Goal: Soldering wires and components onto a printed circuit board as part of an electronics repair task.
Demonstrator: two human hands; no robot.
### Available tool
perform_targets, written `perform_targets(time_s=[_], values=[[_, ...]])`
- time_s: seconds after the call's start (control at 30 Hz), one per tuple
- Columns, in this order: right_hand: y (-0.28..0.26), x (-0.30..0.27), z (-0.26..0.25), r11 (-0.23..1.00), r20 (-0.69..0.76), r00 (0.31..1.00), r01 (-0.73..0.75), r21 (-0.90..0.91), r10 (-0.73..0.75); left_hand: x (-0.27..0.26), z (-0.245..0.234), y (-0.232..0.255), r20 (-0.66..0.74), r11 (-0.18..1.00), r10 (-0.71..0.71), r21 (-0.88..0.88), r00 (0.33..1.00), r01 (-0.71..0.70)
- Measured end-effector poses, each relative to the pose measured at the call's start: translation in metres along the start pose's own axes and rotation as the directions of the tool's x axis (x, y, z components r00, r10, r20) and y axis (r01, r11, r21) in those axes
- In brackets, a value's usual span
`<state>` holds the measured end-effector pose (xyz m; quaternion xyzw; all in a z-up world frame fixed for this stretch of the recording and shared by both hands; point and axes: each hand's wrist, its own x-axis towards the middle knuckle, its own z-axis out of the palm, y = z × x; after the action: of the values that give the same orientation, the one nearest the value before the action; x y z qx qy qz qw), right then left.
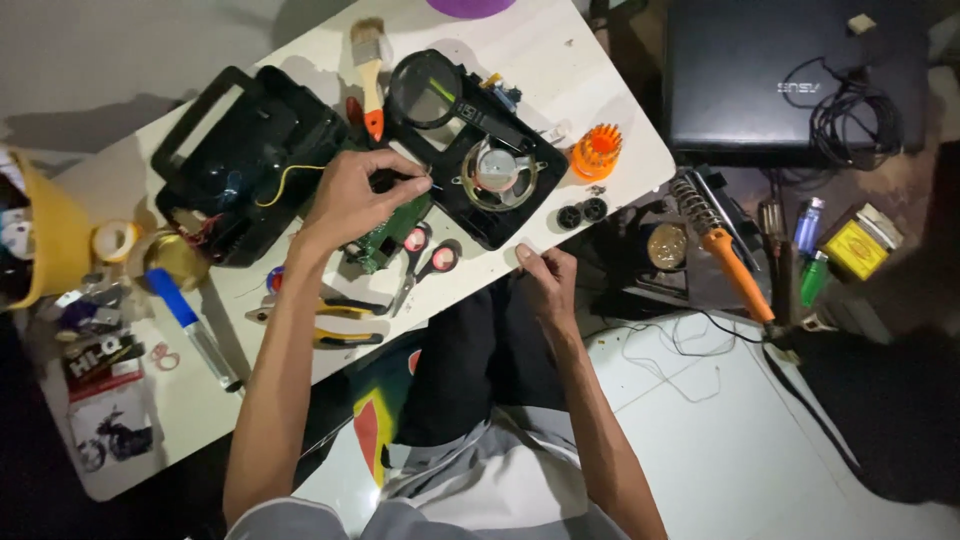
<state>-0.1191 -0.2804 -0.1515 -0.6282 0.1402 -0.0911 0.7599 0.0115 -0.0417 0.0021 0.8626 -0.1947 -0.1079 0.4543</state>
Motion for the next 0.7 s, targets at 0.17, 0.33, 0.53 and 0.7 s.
perform_targets(time_s=[0.17, 0.33, 0.53, 0.7], values=[[0.006, -0.002, 0.003, 0.998, 0.001, 1.0, -0.02, 0.062, 0.02, -0.005, -0.002, 0.006, -0.011, 0.999, 0.024, 0.039, 1.0, -0.024], [0.028, 0.005, 0.0, 0.995, -0.019, 0.999, 0.035, 0.094, -0.033, -0.006, -0.001, 0.006, -0.022, 0.999, 0.001, 0.034, 1.0, 0.0], [0.006, -0.001, 0.007, 0.992, -0.03, 0.998, 0.066, 0.104, -0.063, -0.004, 0.0, 0.0, -0.019, 0.999, 0.007, 0.039, 1.0, -0.006], [-0.009, -0.003, 0.016, 0.992, -0.048, 0.997, 0.059, 0.107, -0.054, -0.003, -0.003, 0.007, 0.016, 1.0, 0.015, 0.005, 1.0, -0.015]])
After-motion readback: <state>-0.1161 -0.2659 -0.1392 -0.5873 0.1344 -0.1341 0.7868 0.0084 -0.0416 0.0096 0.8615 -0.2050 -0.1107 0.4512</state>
